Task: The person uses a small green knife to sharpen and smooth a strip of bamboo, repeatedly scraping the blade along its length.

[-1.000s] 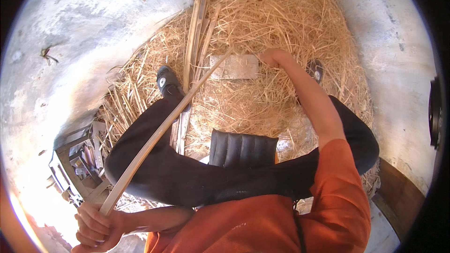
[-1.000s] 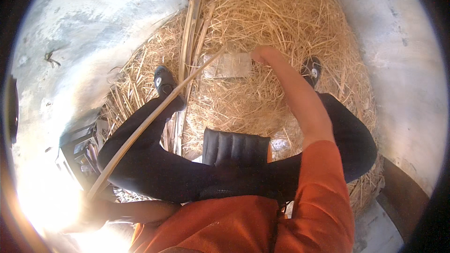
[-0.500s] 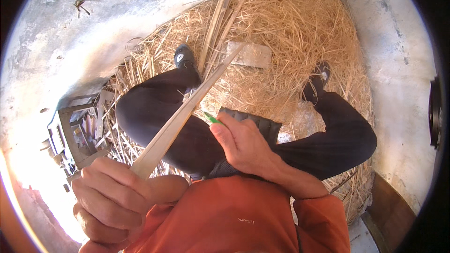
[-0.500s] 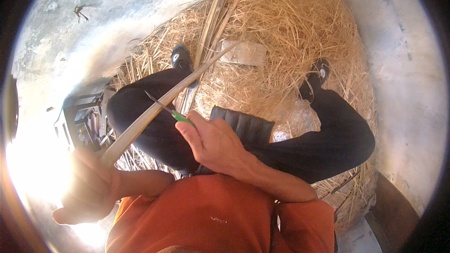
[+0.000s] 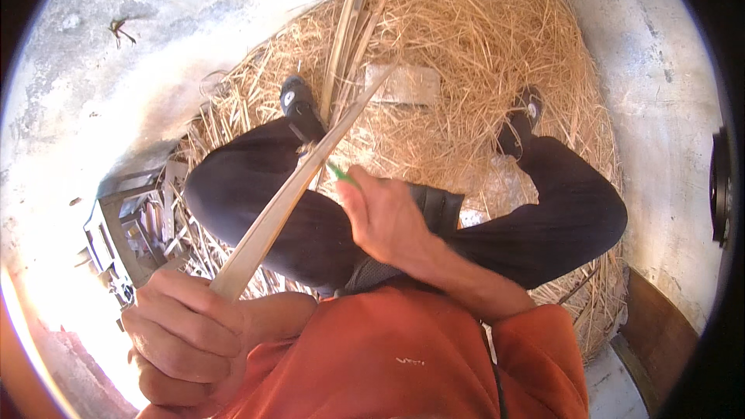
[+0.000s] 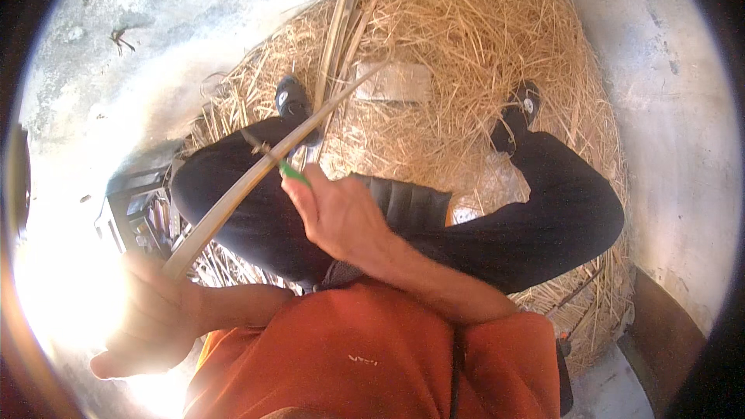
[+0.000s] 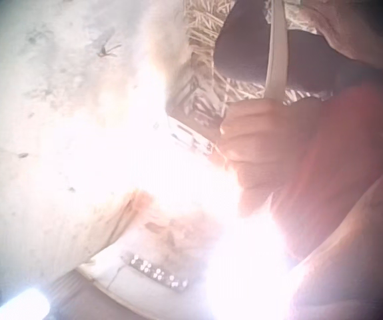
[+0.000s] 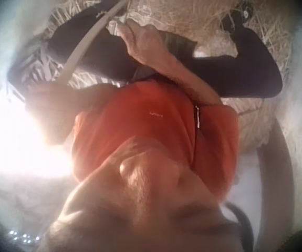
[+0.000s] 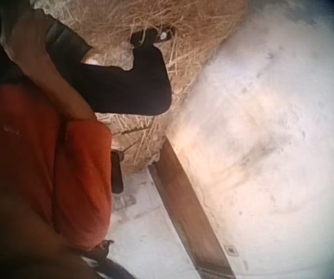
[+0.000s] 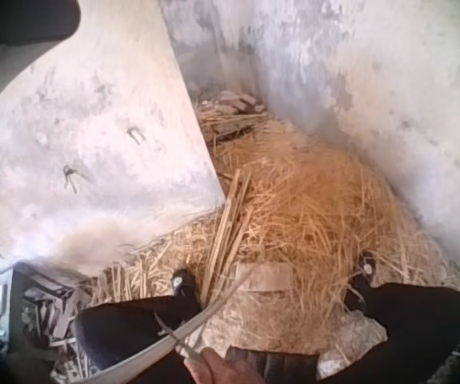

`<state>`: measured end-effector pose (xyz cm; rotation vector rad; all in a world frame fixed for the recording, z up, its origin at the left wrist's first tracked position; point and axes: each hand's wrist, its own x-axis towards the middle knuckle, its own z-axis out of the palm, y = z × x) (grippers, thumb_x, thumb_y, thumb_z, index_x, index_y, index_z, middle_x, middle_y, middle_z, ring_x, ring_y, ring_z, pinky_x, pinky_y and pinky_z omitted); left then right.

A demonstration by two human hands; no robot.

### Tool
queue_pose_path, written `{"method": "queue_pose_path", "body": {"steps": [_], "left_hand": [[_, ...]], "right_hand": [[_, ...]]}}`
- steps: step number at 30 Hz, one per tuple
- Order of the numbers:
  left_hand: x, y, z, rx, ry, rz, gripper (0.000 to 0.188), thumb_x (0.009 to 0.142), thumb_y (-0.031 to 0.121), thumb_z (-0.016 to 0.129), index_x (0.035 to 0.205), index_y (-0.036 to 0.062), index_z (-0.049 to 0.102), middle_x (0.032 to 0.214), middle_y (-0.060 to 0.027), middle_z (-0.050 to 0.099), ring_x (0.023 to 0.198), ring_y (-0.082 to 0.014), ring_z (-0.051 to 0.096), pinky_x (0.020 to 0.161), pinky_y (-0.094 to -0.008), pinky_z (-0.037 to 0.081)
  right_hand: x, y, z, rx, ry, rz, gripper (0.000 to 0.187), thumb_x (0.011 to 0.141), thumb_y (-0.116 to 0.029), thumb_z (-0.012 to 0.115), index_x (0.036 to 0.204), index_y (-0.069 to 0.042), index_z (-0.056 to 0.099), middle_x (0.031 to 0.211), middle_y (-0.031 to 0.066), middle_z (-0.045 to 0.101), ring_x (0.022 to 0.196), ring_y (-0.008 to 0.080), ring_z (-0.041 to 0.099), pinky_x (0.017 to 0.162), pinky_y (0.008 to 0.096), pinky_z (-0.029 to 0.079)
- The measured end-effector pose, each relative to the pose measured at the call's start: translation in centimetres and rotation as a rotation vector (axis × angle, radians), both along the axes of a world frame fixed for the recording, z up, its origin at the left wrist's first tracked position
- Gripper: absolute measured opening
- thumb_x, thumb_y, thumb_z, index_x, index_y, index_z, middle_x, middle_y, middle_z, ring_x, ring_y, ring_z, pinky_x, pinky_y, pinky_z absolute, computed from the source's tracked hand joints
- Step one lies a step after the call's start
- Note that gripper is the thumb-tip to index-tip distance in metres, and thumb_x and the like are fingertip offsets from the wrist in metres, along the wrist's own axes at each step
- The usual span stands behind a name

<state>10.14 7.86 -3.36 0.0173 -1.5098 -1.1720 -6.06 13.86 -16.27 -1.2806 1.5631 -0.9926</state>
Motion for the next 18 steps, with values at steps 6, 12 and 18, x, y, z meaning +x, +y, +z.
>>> {"method": "queue_pose_path", "body": {"steps": [6, 12, 18], "left_hand": [[-2.1, 0.0, 1.2, 0.044, 0.078, 0.005, 0.06, 0.097, 0.052, 0.022, 0.054, 0.0146, 0.04, 0.038, 0.0039, 0.029, 0.033, -0.012, 0.024, 0.051, -0.0313, 0.03], [0.0, 0.1, 0.2, -0.028, -0.019, 0.14, 0.048, 0.096, 0.047, 0.03, 0.071, 0.0107, 0.051, 0.044, 0.0035, 0.04, 0.035, -0.0096, 0.034, 0.046, -0.0291, 0.032], [-2.0, -0.5, 1.4, 0.141, 0.027, 0.297, 0.045, 0.097, 0.037, 0.034, 0.06, 0.0115, 0.039, 0.045, 0.0026, 0.04, 0.034, -0.0081, 0.034, 0.039, -0.0218, 0.031]], "right_hand": [[-2.7, -3.0, -6.6, 0.157, 0.219, -0.134, 0.036, 0.097, -0.027, 0.042, 0.085, 0.003, 0.056, 0.066, 0.0279, 0.056, 0.061, 0.048, 0.055, 0.054, 0.0517, 0.042], [-1.3, -0.9, -1.7, 0.033, 0.109, -0.002, 0.03, 0.095, -0.027, 0.049, 0.081, 0.0, 0.051, 0.057, 0.0237, 0.051, 0.054, 0.0444, 0.053, 0.047, 0.0479, 0.04], [-0.7, 0.7, 6.5, -0.106, -0.29, 0.116, 0.018, 0.092, -0.015, 0.054, 0.083, -0.001, 0.047, 0.054, 0.0155, 0.047, 0.046, 0.0361, 0.053, 0.043, 0.041, 0.04]]}}
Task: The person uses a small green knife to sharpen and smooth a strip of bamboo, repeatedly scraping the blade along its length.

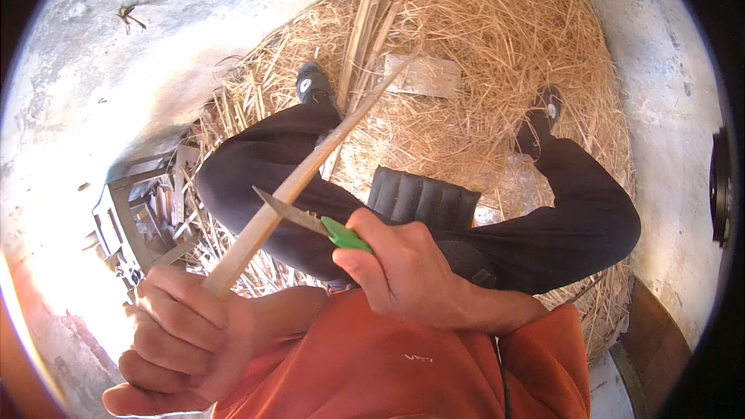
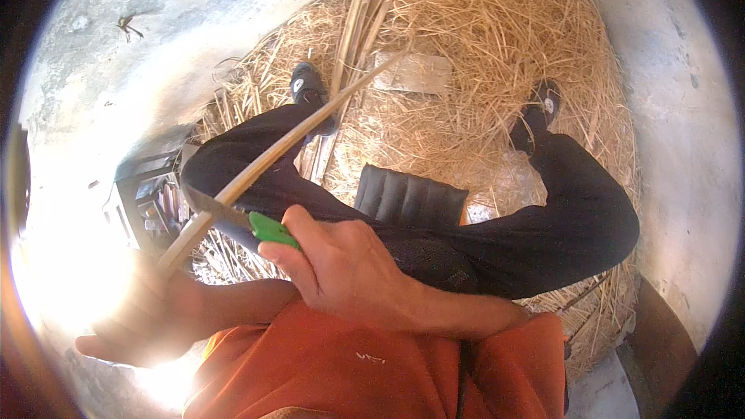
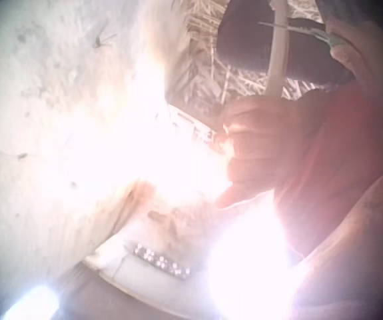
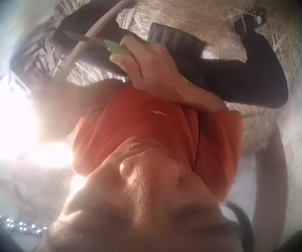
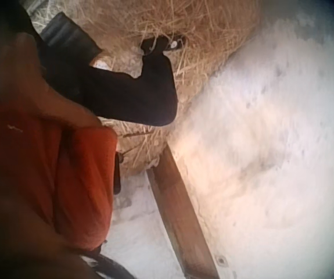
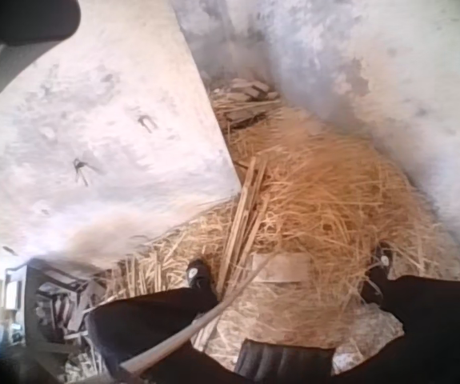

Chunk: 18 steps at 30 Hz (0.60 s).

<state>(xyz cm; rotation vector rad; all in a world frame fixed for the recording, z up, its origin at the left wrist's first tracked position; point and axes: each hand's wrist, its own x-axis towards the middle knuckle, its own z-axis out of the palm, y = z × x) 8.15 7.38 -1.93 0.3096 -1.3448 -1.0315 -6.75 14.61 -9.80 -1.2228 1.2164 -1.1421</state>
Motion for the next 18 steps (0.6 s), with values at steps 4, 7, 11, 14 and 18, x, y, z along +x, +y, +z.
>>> {"method": "queue_pose_path", "body": {"steps": [4, 7, 11, 14, 18], "left_hand": [[-0.5, 0.9, 0.1, 0.05, 0.029, 0.049, 0.048, 0.098, 0.037, 0.029, 0.058, 0.0125, 0.036, 0.046, 0.0017, 0.037, 0.036, -0.0088, 0.031, 0.041, -0.0233, 0.03], [-1.0, 1.8, 0.1, 0.079, 0.049, 0.085, 0.049, 0.1, 0.038, 0.026, 0.057, 0.0133, 0.034, 0.046, 0.0011, 0.035, 0.037, -0.0094, 0.028, 0.042, -0.0245, 0.028], [-1.6, 1.9, 0.2, 0.13, 0.091, 0.149, 0.052, 0.101, 0.039, 0.022, 0.056, 0.0143, 0.031, 0.046, 0.0002, 0.032, 0.038, -0.0101, 0.024, 0.044, -0.026, 0.027], [-1.2, 2.1, 1.0, 0.147, 0.127, 0.221, 0.053, 0.102, 0.039, 0.019, 0.056, 0.0149, 0.029, 0.047, -0.0005, 0.031, 0.039, -0.0106, 0.022, 0.045, -0.0271, 0.025], [-1.6, 1.5, -0.7, 0.131, 0.232, 0.249, 0.053, 0.103, 0.037, 0.017, 0.056, 0.0152, 0.028, 0.047, -0.0011, 0.03, 0.04, -0.0109, 0.02, 0.046, -0.0282, 0.023]], "right_hand": [[0.4, -0.2, 0.7, -0.071, -0.027, -0.018, 0.018, 0.09, -0.014, 0.056, 0.083, -0.001, 0.047, 0.056, 0.0132, 0.048, 0.045, 0.0314, 0.055, 0.041, 0.0376, 0.041], [1.6, -0.2, -0.9, -0.009, 0.021, -0.001, 0.02, 0.09, -0.015, 0.058, 0.082, 0.0, 0.047, 0.057, 0.0126, 0.05, 0.046, 0.0289, 0.056, 0.04, 0.037, 0.041], [1.6, -0.7, -2.4, -0.137, 0.257, -0.075, 0.022, 0.089, -0.018, 0.06, 0.082, -0.001, 0.048, 0.054, 0.0138, 0.051, 0.047, 0.0313, 0.057, 0.041, 0.0398, 0.042], [2.3, -1.0, -3.4, -0.121, 0.342, -0.116, 0.022, 0.089, -0.02, 0.06, 0.083, -0.002, 0.049, 0.053, 0.0156, 0.052, 0.048, 0.0338, 0.057, 0.042, 0.0415, 0.042], [2.1, -1.2, -5.7, -0.085, 0.425, -0.177, 0.023, 0.091, -0.023, 0.056, 0.084, -0.003, 0.05, 0.054, 0.0178, 0.053, 0.051, 0.0363, 0.058, 0.044, 0.0436, 0.043]]}}
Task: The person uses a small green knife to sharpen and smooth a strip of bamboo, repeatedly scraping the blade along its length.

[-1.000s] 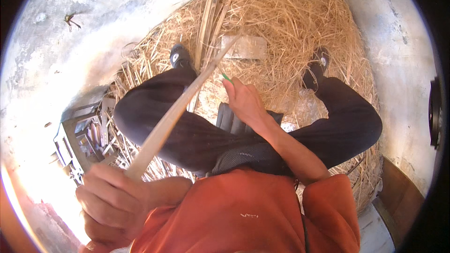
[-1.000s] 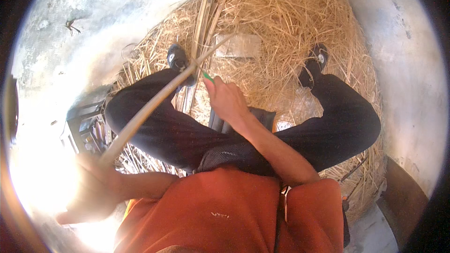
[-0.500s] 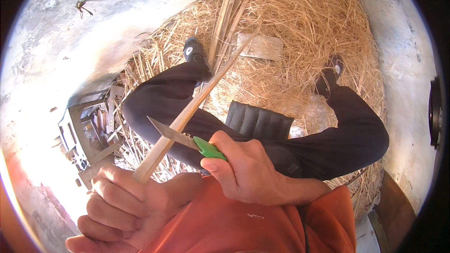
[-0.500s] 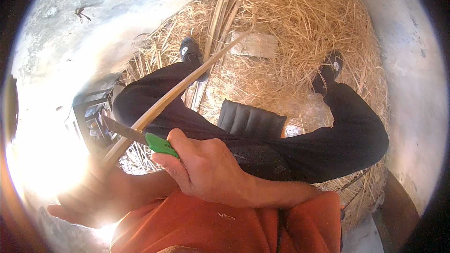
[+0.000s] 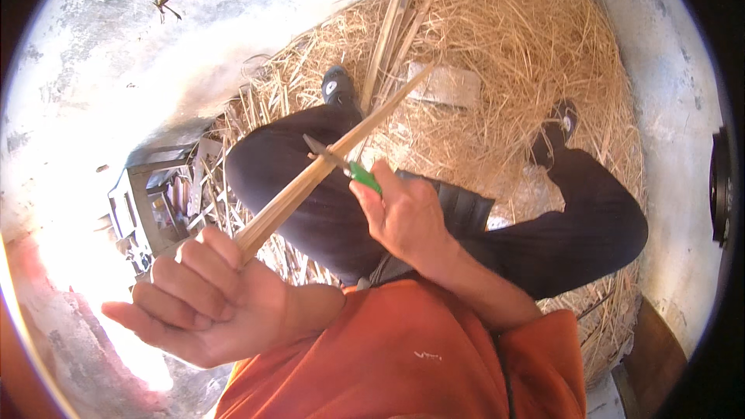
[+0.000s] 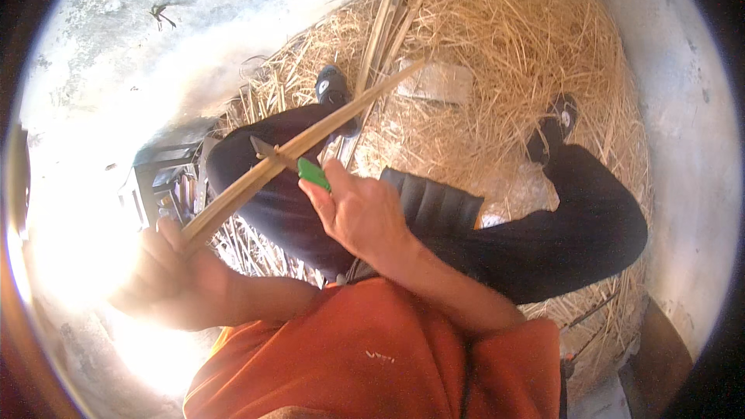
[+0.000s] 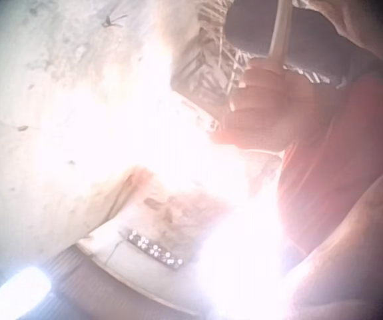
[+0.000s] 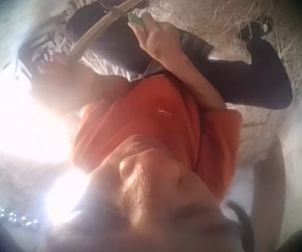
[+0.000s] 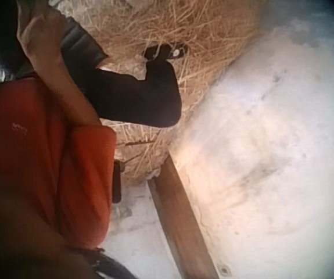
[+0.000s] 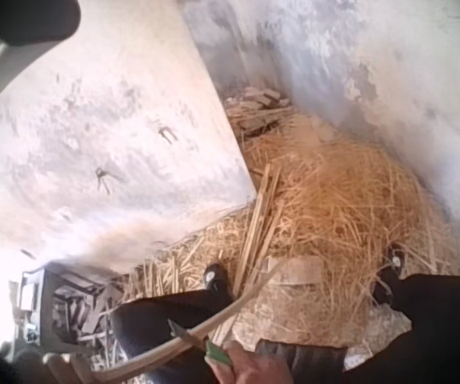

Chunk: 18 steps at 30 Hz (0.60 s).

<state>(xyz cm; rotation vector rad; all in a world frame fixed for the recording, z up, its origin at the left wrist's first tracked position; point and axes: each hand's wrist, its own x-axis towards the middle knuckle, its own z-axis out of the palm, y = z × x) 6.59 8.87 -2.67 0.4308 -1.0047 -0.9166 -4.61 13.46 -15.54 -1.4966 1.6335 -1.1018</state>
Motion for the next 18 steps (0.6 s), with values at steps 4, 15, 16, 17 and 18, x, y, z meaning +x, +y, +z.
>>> {"method": "queue_pose_path", "body": {"steps": [4, 15, 16, 17, 18], "left_hand": [[0.4, 0.3, 0.5, 0.035, 0.033, 0.028, 0.053, 0.103, 0.037, 0.017, 0.055, 0.0157, 0.028, 0.046, -0.0006, 0.028, 0.039, -0.0109, 0.018, 0.044, -0.0285, 0.022], [-1.0, 0.8, 0.5, -0.05, -0.015, -0.095, 0.056, 0.102, 0.042, 0.015, 0.055, 0.0148, 0.029, 0.044, -0.0012, 0.031, 0.038, -0.0118, 0.019, 0.042, -0.0287, 0.02], [-0.6, 0.4, 0.4, -0.034, 0.027, -0.068, 0.057, 0.102, 0.043, 0.015, 0.055, 0.0147, 0.029, 0.044, -0.0015, 0.032, 0.038, -0.0119, 0.019, 0.042, -0.0286, 0.02], [-0.7, 0.3, 0.4, -0.019, 0.037, -0.045, 0.057, 0.102, 0.043, 0.015, 0.055, 0.0147, 0.029, 0.044, -0.0017, 0.032, 0.038, -0.0119, 0.02, 0.042, -0.0284, 0.02], [-0.7, 0.2, 0.6, -0.006, 0.037, -0.016, 0.057, 0.102, 0.043, 0.015, 0.055, 0.0147, 0.03, 0.044, -0.0019, 0.032, 0.038, -0.012, 0.02, 0.042, -0.0283, 0.02]], "right_hand": [[0.2, 0.3, 0.7, -0.039, -0.006, -0.003, 0.025, 0.092, -0.025, 0.056, 0.081, -0.003, 0.05, 0.053, 0.0167, 0.053, 0.049, 0.0361, 0.057, 0.043, 0.0439, 0.042], [-0.5, 0.1, 1.2, -0.049, -0.01, -0.01, 0.023, 0.091, -0.021, 0.057, 0.08, -0.002, 0.051, 0.05, 0.0162, 0.051, 0.048, 0.0368, 0.056, 0.042, 0.0435, 0.041], [-0.7, -0.2, 0.9, -0.035, -0.028, -0.039, 0.024, 0.091, -0.021, 0.057, 0.079, -0.002, 0.051, 0.049, 0.0161, 0.05, 0.047, 0.037, 0.056, 0.041, 0.0436, 0.041], [-1.0, -0.3, 1.1, -0.034, -0.002, -0.043, 0.025, 0.091, -0.022, 0.057, 0.079, -0.002, 0.051, 0.048, 0.0171, 0.048, 0.045, 0.0375, 0.055, 0.04, 0.044, 0.041], [-1.0, -0.3, 1.4, -0.019, -0.002, -0.045, 0.025, 0.091, -0.022, 0.057, 0.078, -0.002, 0.05, 0.048, 0.0174, 0.049, 0.045, 0.0375, 0.055, 0.04, 0.0441, 0.041]]}}
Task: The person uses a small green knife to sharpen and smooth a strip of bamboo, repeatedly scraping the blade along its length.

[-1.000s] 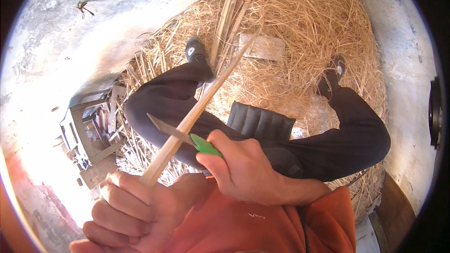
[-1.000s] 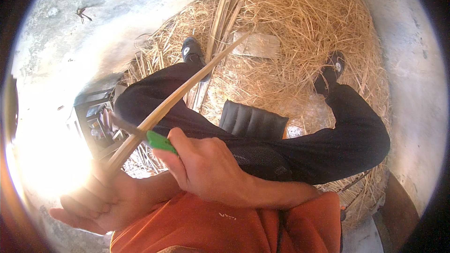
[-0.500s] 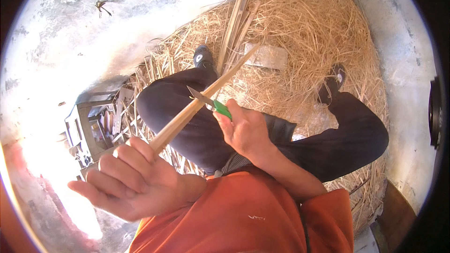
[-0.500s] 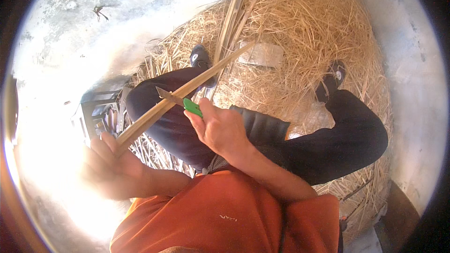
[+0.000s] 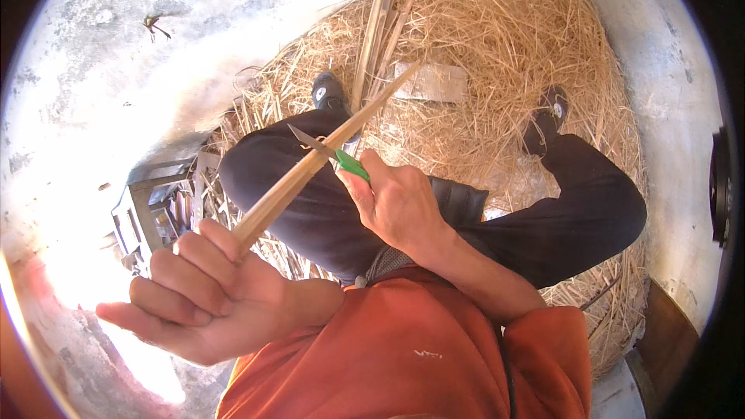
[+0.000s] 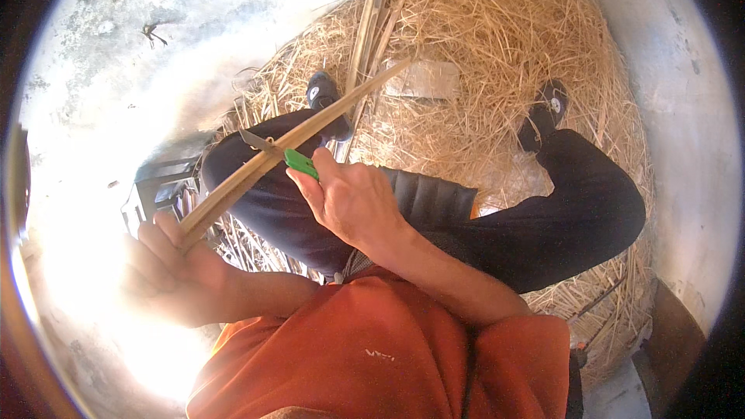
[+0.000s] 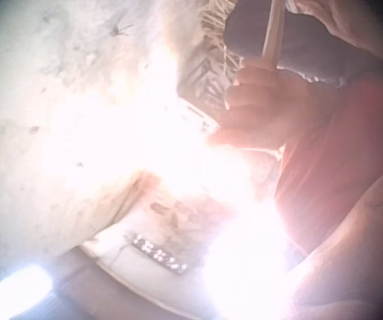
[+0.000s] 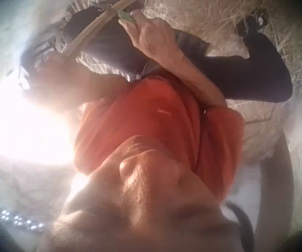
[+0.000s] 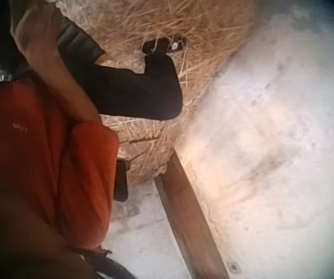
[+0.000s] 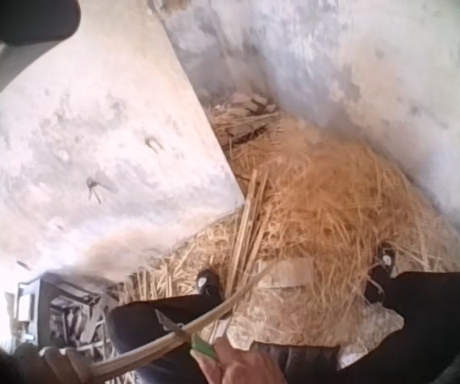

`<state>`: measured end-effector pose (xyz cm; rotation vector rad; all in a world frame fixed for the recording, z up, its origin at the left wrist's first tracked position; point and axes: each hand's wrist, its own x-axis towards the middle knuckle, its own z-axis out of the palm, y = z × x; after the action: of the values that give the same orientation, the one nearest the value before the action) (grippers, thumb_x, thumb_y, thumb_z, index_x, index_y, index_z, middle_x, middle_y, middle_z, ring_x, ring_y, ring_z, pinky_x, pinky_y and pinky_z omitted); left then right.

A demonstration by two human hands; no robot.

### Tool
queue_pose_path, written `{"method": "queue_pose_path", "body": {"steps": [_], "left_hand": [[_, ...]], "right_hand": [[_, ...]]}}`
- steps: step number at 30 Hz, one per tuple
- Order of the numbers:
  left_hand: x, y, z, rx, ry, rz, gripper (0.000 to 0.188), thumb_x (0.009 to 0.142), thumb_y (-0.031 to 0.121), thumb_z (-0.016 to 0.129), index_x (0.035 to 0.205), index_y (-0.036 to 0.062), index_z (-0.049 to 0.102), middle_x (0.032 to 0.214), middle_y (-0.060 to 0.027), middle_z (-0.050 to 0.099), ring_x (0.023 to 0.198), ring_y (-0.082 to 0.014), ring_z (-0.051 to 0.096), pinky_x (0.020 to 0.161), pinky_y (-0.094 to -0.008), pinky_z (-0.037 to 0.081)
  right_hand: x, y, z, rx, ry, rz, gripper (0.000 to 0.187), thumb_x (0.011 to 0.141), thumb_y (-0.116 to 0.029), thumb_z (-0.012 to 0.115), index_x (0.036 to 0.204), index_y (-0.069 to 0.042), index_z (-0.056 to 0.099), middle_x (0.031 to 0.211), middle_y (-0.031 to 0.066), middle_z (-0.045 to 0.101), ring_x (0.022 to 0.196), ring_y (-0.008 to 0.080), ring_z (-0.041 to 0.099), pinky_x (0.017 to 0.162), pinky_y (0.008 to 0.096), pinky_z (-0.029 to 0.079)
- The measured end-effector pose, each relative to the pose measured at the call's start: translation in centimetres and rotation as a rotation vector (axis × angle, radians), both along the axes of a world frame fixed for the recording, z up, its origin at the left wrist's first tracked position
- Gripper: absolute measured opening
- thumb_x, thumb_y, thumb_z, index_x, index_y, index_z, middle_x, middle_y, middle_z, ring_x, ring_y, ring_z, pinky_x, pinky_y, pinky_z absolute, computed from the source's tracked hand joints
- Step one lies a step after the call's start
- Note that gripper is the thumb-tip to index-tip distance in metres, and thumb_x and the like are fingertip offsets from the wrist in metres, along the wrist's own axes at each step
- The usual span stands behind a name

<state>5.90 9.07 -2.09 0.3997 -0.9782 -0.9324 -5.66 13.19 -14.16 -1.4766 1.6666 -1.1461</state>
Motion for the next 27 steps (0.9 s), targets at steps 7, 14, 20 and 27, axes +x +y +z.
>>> {"method": "queue_pose_path", "body": {"steps": [7, 14, 20, 27], "left_hand": [[-1.0, 0.4, -0.6, -0.081, -0.087, -0.155, 0.055, 0.102, 0.04, 0.016, 0.055, 0.0152, 0.03, 0.045, -0.0009, 0.029, 0.038, -0.0117, 0.02, 0.041, -0.0279, 0.021], [-1.2, 0.2, 0.9, 0.007, -0.148, -0.064, 0.055, 0.103, 0.038, 0.017, 0.054, 0.0158, 0.028, 0.044, 0.0007, 0.027, 0.036, -0.0109, 0.017, 0.04, -0.0278, 0.021], [-2.3, 0.3, 0.8, -0.052, -0.171, -0.2, 0.057, 0.103, 0.04, 0.015, 0.054, 0.015, 0.029, 0.043, -0.0002, 0.028, 0.037, -0.0113, 0.017, 0.04, -0.0277, 0.021], [-2.6, 0.6, 1.3, -0.012, -0.159, -0.11, 0.056, 0.103, 0.039, 0.016, 0.053, 0.0153, 0.029, 0.043, 0.0005, 0.027, 0.036, -0.0105, 0.015, 0.04, -0.0265, 0.02]], "right_hand": [[-0.6, 0.9, 0.4, -0.008, -0.008, -0.01, 0.026, 0.093, -0.023, 0.055, 0.079, -0.001, 0.05, 0.049, 0.0194, 0.051, 0.046, 0.0386, 0.055, 0.041, 0.0455, 0.041], [-0.7, 1.2, 2.5, 0.027, 0.07, -0.018, 0.025, 0.093, -0.023, 0.054, 0.082, 0.0, 0.053, 0.051, 0.0204, 0.052, 0.049, 0.0402, 0.056, 0.044, 0.0467, 0.043], [-2.5, 1.3, -0.2, 0.175, 0.136, -0.106, 0.025, 0.093, -0.023, 0.053, 0.085, 0.001, 0.053, 0.052, 0.0224, 0.052, 0.05, 0.0429, 0.055, 0.045, 0.0495, 0.042], [-3.3, 0.3, -3.7, 0.248, 0.117, -0.13, 0.033, 0.095, -0.026, 0.051, 0.084, 0.004, 0.056, 0.055, 0.0263, 0.053, 0.054, 0.0458, 0.056, 0.049, 0.0508, 0.042]]}}
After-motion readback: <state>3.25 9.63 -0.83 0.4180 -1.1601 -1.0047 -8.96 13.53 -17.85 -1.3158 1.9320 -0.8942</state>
